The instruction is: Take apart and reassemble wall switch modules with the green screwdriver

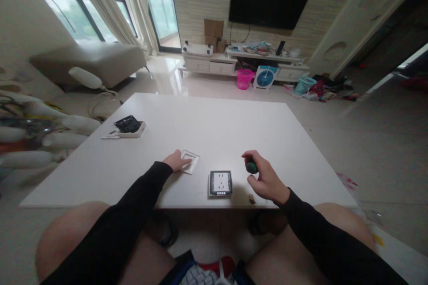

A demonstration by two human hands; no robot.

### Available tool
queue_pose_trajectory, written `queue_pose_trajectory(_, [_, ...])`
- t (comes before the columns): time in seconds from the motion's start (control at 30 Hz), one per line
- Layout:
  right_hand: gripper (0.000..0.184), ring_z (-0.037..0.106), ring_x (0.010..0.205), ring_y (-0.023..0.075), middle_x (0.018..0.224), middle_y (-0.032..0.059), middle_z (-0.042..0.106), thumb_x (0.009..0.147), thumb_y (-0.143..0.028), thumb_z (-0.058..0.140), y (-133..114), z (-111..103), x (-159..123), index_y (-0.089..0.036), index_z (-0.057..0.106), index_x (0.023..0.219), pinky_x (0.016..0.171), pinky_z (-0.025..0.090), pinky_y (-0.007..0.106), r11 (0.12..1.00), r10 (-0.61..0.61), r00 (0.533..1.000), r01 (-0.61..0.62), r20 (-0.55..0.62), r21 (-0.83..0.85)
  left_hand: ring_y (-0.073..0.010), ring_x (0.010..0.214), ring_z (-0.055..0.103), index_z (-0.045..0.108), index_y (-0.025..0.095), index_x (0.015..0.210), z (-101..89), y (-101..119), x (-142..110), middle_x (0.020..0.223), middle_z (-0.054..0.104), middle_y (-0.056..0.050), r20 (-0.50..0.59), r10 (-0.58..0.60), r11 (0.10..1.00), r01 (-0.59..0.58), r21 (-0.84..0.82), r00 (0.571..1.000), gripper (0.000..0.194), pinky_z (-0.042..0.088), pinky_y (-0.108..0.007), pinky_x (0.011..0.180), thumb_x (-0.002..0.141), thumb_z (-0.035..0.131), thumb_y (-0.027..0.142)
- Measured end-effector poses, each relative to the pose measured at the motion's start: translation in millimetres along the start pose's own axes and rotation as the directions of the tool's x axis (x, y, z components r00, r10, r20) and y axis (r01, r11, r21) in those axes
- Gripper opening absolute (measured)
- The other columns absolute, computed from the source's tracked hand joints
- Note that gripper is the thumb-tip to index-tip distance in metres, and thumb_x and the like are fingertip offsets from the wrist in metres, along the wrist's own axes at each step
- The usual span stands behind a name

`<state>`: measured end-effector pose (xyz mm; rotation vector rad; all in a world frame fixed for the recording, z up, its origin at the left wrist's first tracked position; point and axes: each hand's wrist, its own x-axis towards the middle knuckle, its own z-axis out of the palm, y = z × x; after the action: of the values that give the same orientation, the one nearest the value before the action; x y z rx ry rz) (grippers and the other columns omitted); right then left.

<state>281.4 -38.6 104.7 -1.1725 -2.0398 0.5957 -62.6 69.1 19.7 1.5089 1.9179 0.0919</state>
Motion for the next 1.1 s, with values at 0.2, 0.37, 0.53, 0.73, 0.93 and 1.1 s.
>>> queue_pose_trajectory(0.2, [0.034,0.063,0.091,0.0185,0.102,0.0028,0.061,0.091,-0.018,0.063,3.2,-10.3,4.2,-0.025,0.063,0.125,0.082,0.054,0.035,0.970,0.104,0.994,-0.091,-0.045,0.224,-0.0485,0.135,0.058,0.060,0.004,0.121,-5.4,-4.7,-6.1,0.133,0.062,-0.035,-0.129,0.119,0.943,-0.072,0.325,0.984,0.052,0.046,-0.055,0.112,0.092,0.061,0.046])
queue_pose_trajectory(0.37, [0.050,0.074,0.093,0.0180,0.105,0.0012,0.057,0.090,-0.029,0.081,-0.1,-4.3,4.4,-0.032,0.069,0.138,0.081,0.064,0.035,0.935,0.137,0.978,-0.075,-0.156,0.346,-0.0351,0.131,0.059,0.058,0.016,0.129,25.4,14.4,-31.5,0.134,0.064,-0.017,-0.009,0.674,0.733,-0.668,0.133,0.738,0.057,0.046,-0.050,0.117,0.087,0.072,0.051])
queue_pose_trajectory(0.53, [0.056,0.079,0.095,0.0227,0.104,0.0023,0.069,0.083,-0.036,0.090,-1.6,-1.0,2.6,-0.031,0.071,0.136,0.071,0.070,0.035,0.919,0.213,0.941,-0.101,-0.264,0.381,-0.0371,0.137,0.056,0.049,0.018,0.146,81.8,34.4,-60.4,0.146,0.057,-0.018,0.080,0.819,0.574,-0.810,-0.119,0.569,0.092,0.046,-0.054,0.119,0.072,0.091,0.053])
queue_pose_trajectory(0.73, [0.055,0.081,0.095,0.0227,0.108,0.0030,0.075,0.080,-0.034,0.092,1.5,5.0,2.5,-0.030,0.071,0.131,0.069,0.070,0.032,0.907,0.208,0.927,-0.062,-0.313,0.418,-0.0363,0.131,0.058,0.053,0.019,0.142,93.5,36.1,-64.4,0.140,0.061,-0.017,0.061,0.814,0.580,-0.799,-0.162,0.578,0.078,0.048,-0.055,0.116,0.078,0.089,0.046])
queue_pose_trajectory(0.93, [0.051,0.081,0.093,0.0216,0.104,0.0017,0.073,0.079,-0.034,0.093,-0.2,11.9,1.1,-0.029,0.071,0.126,0.068,0.070,0.031,0.902,0.188,0.938,-0.047,-0.292,0.430,-0.0371,0.131,0.055,0.056,0.018,0.138,85.3,38.1,-69.8,0.141,0.059,-0.017,0.088,0.837,0.547,-0.834,-0.079,0.540,0.075,0.047,-0.055,0.115,0.074,0.091,0.036])
queue_pose_trajectory(1.1, [0.050,0.079,0.094,0.0208,0.103,0.0015,0.072,0.081,-0.035,0.091,-0.2,16.5,-1.6,-0.029,0.070,0.127,0.070,0.070,0.031,0.921,0.159,0.948,-0.042,-0.276,0.388,-0.0351,0.123,0.059,0.057,0.020,0.135,84.9,40.6,-71.4,0.132,0.061,-0.014,0.103,0.839,0.541,-0.838,-0.068,0.534,0.071,0.051,-0.052,0.109,0.075,0.091,0.034])
